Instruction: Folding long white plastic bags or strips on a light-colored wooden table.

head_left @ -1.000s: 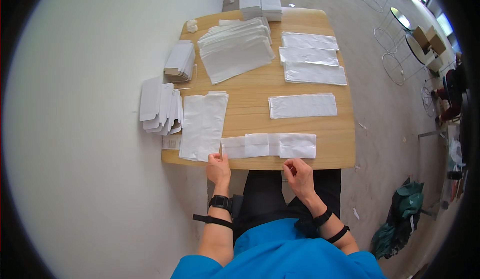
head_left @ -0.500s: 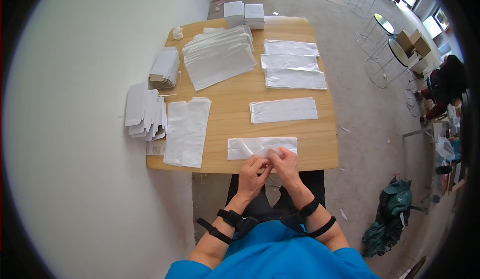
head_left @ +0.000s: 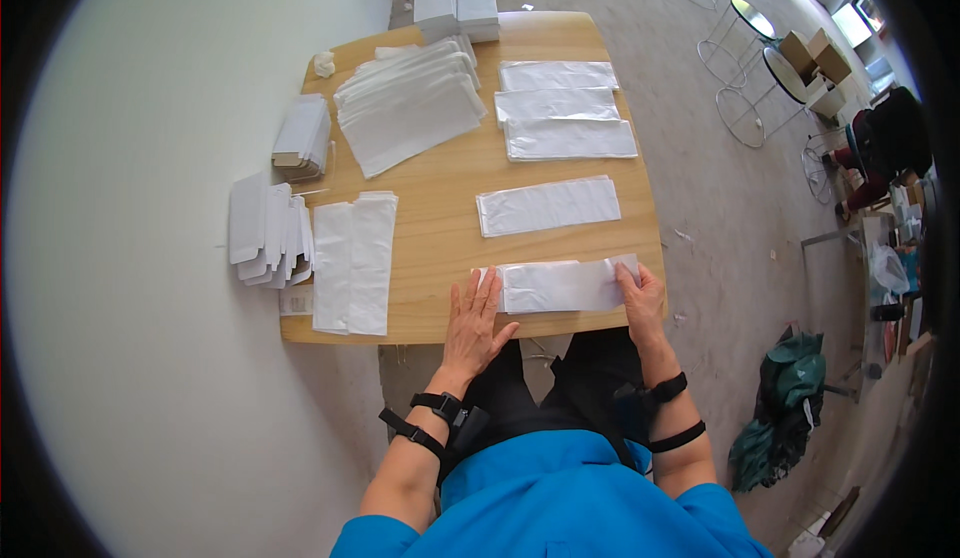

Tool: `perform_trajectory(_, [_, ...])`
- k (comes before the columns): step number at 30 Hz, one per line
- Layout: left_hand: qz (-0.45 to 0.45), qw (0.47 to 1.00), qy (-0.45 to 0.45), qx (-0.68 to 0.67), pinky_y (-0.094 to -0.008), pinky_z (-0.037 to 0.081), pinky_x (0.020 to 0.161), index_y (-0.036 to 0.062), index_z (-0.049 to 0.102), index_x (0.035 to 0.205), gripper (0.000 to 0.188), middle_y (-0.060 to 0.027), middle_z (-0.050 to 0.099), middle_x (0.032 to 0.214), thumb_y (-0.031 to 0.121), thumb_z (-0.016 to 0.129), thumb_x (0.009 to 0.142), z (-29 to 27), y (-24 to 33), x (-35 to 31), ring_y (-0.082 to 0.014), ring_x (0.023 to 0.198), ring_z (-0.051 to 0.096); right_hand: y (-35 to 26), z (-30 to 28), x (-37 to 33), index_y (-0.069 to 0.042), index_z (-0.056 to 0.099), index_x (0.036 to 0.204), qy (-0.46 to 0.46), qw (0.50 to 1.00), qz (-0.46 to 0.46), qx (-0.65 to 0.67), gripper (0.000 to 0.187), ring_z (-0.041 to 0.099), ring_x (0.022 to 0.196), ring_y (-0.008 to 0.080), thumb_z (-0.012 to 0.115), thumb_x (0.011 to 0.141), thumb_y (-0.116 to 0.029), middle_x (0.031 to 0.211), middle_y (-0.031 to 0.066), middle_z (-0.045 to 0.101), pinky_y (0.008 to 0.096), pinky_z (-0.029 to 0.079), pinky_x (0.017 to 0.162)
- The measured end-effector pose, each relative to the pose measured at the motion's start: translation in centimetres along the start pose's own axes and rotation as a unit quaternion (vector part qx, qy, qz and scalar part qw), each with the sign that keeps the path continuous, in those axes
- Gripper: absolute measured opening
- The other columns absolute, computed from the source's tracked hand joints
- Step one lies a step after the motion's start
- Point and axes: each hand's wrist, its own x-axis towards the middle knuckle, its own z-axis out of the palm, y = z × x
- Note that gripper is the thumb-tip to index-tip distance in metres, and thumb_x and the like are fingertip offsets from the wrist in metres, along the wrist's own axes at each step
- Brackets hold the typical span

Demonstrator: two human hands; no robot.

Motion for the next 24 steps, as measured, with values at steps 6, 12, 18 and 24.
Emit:
perform_trajectory(6, [0.019, 0.999, -0.025, 0.014, -0.0495, 0.009, 0.116, 0.0051, 0.025, 0.145, 0.081, -0.0075, 0.022, 0.153, 0.037, 0.064, 0.083, 0.6, -0.4, 0.4, -0.028, 0.142, 0.015, 1.1, -0.8, 1.0, 0.002, 0.065, 0.092, 0.035, 0.999, -0.012, -0.037, 0.019, 0.053, 0.069, 0.0045, 0.061, 0.091, -0.017, 0.079, -0.0016, 0.063, 0.0224, 0.044, 0.06])
perform_trajectory(12, [0.031, 0.999, -0.033, 0.012, -0.0493, 0.006, 0.116, 0.0061, 0.027, 0.145, 0.08, -0.0053, 0.022, 0.153, 0.035, 0.066, 0.082, 0.8, -0.6, 0.5, -0.028, 0.143, 0.015, 2.9, -1.9, 2.5, 0.003, 0.064, 0.088, 0.068, 0.983, -0.045, -0.167, 0.021, 0.053, 0.066, 0.007, 0.062, 0.088, -0.018, 0.072, 0.003, 0.061, 0.0272, 0.044, 0.059])
perform_trajectory(18, [0.033, 0.998, -0.042, 0.027, -0.0489, 0.006, 0.116, 0.007, 0.029, 0.145, 0.079, -0.0036, 0.022, 0.153, 0.036, 0.065, 0.082, 1.1, -0.5, 0.5, -0.0263, 0.143, 0.014, 3.6, -1.9, 2.8, 0.005, 0.062, 0.087, 0.115, 0.94, -0.064, -0.315, 0.029, 0.061, 0.067, 0.0258, 0.065, 0.083, -0.024, 0.071, 0.0157, 0.063, 0.0365, 0.046, 0.065])
perform_trajectory(24, [0.011, 0.999, -0.034, 0.02, -0.0483, 0.007, 0.116, 0.0083, 0.03, 0.144, 0.079, -0.0055, 0.022, 0.153, 0.038, 0.066, 0.081, 0.6, -0.3, 0.3, -0.0277, 0.143, 0.014, 1.6, -0.9, 1.3, 0.001, 0.061, 0.101, 0.301, 0.796, -0.237, -0.468, 0.029, 0.061, 0.078, 0.0376, 0.063, 0.082, -0.02, 0.09, 0.0175, 0.064, 0.0412, 0.049, 0.072])
